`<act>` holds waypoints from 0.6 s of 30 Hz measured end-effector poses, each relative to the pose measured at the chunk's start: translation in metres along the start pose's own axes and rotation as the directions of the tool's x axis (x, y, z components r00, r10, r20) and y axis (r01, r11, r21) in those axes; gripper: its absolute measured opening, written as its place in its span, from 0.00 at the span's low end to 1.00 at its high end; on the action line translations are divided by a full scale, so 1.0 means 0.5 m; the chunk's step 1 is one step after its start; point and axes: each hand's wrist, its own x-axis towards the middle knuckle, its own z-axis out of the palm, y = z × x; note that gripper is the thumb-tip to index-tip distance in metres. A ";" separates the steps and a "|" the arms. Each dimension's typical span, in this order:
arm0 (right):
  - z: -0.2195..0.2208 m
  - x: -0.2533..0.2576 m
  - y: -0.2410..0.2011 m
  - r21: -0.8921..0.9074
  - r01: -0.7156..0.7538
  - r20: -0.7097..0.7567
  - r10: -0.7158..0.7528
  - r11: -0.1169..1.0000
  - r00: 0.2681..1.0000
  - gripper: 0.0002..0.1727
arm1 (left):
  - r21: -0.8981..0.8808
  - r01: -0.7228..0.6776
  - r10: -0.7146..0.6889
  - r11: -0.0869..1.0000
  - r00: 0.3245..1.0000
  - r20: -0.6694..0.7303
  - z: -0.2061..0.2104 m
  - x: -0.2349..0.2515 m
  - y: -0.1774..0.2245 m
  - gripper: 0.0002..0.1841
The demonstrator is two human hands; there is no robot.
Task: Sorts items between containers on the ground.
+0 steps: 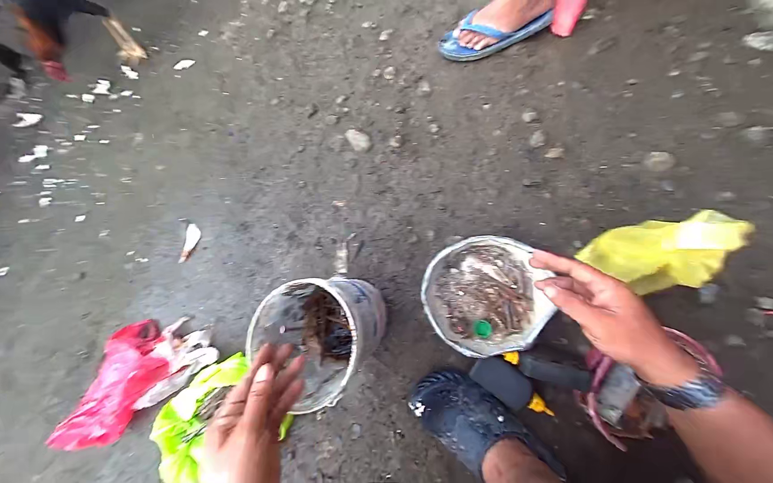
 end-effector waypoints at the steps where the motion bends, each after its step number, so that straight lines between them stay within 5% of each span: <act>1: -0.011 0.010 0.008 -0.174 0.043 -0.034 -0.050 0.984 0.998 0.25 | 0.044 -0.025 0.025 0.999 1.000 0.001 -0.002 0.001 -0.001 0.23; 6: 0.015 0.040 0.037 -0.693 0.089 0.113 -0.015 0.716 0.994 0.17 | 0.105 -0.205 0.199 0.973 0.978 0.063 0.075 -0.036 0.010 0.19; 11: 0.105 0.064 0.058 -0.911 -0.048 0.068 0.264 0.409 0.962 0.15 | 0.291 -0.378 0.225 0.879 0.866 0.447 0.254 -0.067 -0.069 0.17; 18: 0.111 0.077 0.060 -0.906 -0.043 0.089 0.290 0.420 0.953 0.17 | 0.499 -0.270 -0.050 0.824 0.842 0.537 0.375 -0.037 -0.147 0.14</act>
